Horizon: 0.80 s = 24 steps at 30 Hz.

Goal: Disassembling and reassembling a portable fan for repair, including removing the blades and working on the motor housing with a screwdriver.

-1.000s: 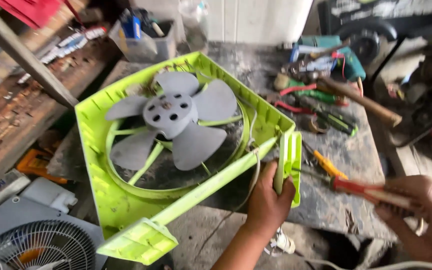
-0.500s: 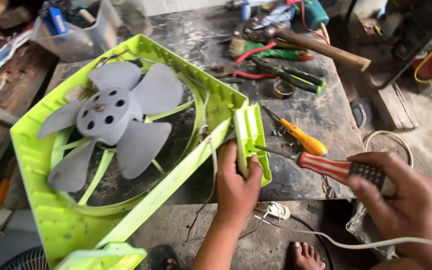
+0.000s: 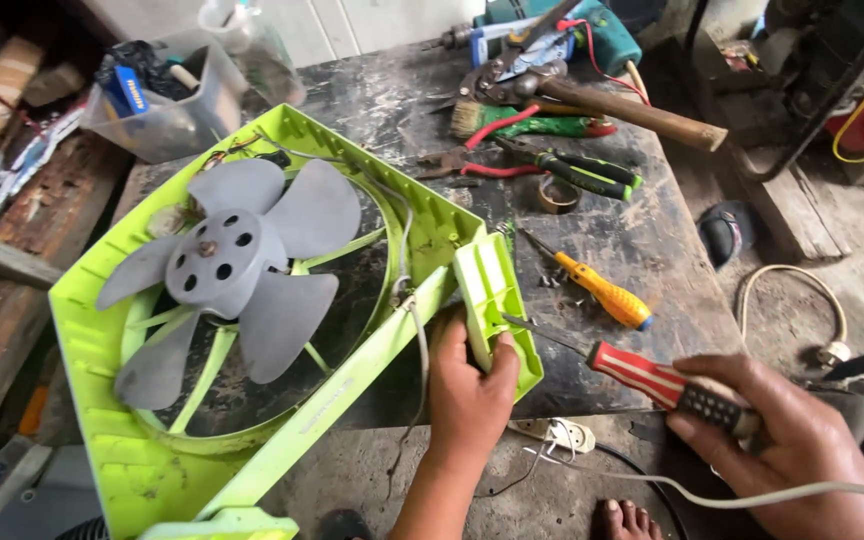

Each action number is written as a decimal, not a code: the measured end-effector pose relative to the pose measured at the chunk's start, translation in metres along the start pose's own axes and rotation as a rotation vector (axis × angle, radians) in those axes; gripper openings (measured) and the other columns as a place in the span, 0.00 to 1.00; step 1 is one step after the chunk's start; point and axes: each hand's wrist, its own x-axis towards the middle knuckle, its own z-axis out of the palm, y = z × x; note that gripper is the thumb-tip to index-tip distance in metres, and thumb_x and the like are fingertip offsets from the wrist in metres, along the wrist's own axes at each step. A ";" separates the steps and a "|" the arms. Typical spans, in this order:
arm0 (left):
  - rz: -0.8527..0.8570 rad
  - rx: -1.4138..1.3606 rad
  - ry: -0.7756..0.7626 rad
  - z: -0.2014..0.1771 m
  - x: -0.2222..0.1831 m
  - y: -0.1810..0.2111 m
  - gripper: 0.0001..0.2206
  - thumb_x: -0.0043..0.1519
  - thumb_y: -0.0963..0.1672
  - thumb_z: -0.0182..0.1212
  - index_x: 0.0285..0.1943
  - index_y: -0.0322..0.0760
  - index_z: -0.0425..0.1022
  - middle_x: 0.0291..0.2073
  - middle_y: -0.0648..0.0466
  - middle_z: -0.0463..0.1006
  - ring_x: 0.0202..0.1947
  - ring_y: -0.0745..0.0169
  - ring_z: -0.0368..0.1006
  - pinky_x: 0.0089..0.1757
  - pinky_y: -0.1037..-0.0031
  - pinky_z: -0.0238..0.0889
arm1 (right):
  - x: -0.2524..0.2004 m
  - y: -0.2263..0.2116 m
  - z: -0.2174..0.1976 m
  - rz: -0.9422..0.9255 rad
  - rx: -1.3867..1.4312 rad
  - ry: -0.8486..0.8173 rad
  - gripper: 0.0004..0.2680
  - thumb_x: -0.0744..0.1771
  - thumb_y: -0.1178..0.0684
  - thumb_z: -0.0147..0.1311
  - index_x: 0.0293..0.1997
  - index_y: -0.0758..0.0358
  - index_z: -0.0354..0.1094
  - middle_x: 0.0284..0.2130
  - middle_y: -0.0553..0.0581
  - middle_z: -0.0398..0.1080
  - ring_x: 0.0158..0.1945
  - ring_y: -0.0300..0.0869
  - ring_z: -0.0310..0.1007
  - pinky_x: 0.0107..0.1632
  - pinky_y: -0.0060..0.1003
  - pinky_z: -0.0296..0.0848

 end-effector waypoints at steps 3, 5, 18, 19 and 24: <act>-0.025 -0.005 -0.075 -0.002 0.003 0.006 0.08 0.58 0.43 0.60 0.43 0.35 0.76 0.36 0.49 0.77 0.31 0.59 0.79 0.28 0.70 0.76 | -0.009 -0.011 0.004 -0.015 0.066 0.069 0.15 0.59 0.53 0.67 0.50 0.52 0.76 0.38 0.46 0.82 0.35 0.34 0.81 0.45 0.28 0.73; 0.078 0.033 -0.056 0.000 -0.006 0.007 0.06 0.59 0.43 0.59 0.41 0.35 0.74 0.37 0.49 0.75 0.29 0.62 0.77 0.25 0.73 0.77 | -0.014 -0.016 -0.001 0.047 0.122 0.091 0.15 0.58 0.54 0.67 0.48 0.56 0.77 0.36 0.49 0.83 0.34 0.36 0.82 0.43 0.30 0.74; 0.572 -0.078 0.298 -0.021 -0.044 0.014 0.16 0.60 0.34 0.57 0.58 0.29 0.74 0.55 0.41 0.78 0.60 0.47 0.76 0.53 0.70 0.83 | -0.041 -0.007 0.008 -0.100 -0.131 0.185 0.19 0.56 0.46 0.67 0.52 0.48 0.76 0.43 0.45 0.79 0.43 0.36 0.81 0.47 0.32 0.75; 0.572 -0.076 0.299 -0.023 -0.045 0.021 0.16 0.60 0.34 0.57 0.58 0.29 0.74 0.55 0.41 0.78 0.60 0.47 0.76 0.53 0.70 0.83 | -0.037 0.005 0.007 -0.100 -0.129 0.183 0.19 0.56 0.46 0.67 0.52 0.48 0.76 0.43 0.45 0.79 0.43 0.36 0.81 0.47 0.32 0.75; 0.282 -0.103 0.456 -0.029 -0.057 0.013 0.20 0.56 0.38 0.65 0.59 0.27 0.76 0.41 0.47 0.87 0.38 0.63 0.84 0.34 0.79 0.80 | -0.025 0.009 0.004 0.182 0.131 0.284 0.19 0.64 0.56 0.56 0.62 0.68 0.71 0.39 0.63 0.70 0.37 0.48 0.69 0.40 0.38 0.65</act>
